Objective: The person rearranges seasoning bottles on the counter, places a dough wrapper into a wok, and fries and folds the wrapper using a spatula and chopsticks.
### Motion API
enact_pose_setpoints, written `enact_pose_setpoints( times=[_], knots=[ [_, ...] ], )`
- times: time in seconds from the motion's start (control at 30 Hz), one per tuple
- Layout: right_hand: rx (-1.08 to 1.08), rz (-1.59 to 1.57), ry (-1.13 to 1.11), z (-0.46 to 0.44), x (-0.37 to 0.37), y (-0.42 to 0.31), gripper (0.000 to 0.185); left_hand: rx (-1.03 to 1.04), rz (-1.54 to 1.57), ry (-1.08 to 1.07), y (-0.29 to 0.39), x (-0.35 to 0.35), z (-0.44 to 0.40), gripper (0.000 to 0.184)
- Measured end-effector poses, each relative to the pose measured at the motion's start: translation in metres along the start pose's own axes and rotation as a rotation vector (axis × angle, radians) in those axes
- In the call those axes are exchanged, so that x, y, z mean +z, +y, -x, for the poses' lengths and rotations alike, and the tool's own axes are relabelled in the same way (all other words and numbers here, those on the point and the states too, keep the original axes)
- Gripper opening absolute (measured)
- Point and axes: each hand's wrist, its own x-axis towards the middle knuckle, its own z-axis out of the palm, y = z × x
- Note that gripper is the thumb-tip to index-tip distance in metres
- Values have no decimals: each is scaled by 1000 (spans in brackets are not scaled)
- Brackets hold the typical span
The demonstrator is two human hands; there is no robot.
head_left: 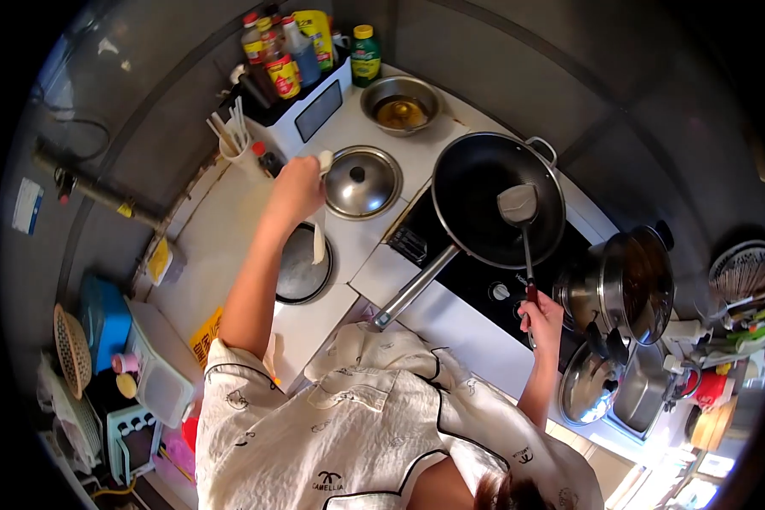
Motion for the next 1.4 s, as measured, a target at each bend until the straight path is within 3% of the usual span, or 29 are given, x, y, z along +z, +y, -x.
enact_pose_setpoints(
  times=[0.03, 0.13, 0.27, 0.4, 0.47, 0.57, 0.67, 0.7, 0.73, 0.8, 0.87, 1.07, 1.17, 1.2, 1.27, 1.4],
  knots=[
    [-12, 15, 27, 2, 0, 1, 11, 48, 19, 17, 17, -4, -11, 8],
    [-37, 47, 103, 10, 2, 1, 7, 205, 122, -284, 69, -22, -44, 8],
    [-71, 62, 176, 19, -2, -4, 7, 117, 565, -471, 134, 9, -93, 13],
    [-107, 67, 261, 34, -6, -12, 6, 25, 723, -427, 191, 100, -126, 9],
    [-140, 65, 299, 36, -11, -12, 6, 59, 694, -223, 213, 172, -134, 9],
    [-141, 83, 312, 39, -18, -17, 7, -238, 945, -139, 228, 235, -134, 7],
    [-125, 92, 307, 43, -22, -21, 9, -568, 1107, -268, 207, 260, -120, 9],
    [-130, 60, 297, 42, -22, -18, 9, -468, 910, -302, 193, 277, -118, 10],
    [-136, 27, 285, 41, -22, -15, 9, -369, 710, -330, 185, 269, -113, 11],
    [-130, 31, 276, 40, -22, -10, 8, -401, 505, -506, 179, 254, -106, 20],
    [-130, 36, 263, 39, -20, -7, 7, -197, 242, -233, 174, 265, -95, 20],
    [-97, 92, 235, 37, -7, -15, 8, 54, -11, -341, 180, 245, -98, 15],
    [-98, 172, 144, 24, -3, -14, 8, 114, -76, -163, 186, 224, -112, 18],
    [-85, 190, 115, 20, -1, -17, 8, 170, -3, -1, 186, 203, -110, 13],
    [-43, 161, 3, 8, -1, -12, 13, 124, 131, 91, 184, 159, -110, 14],
    [10, 169, -106, -6, 1, -7, 24, 59, 476, 123, 150, 107, -83, 17]
  ],
)
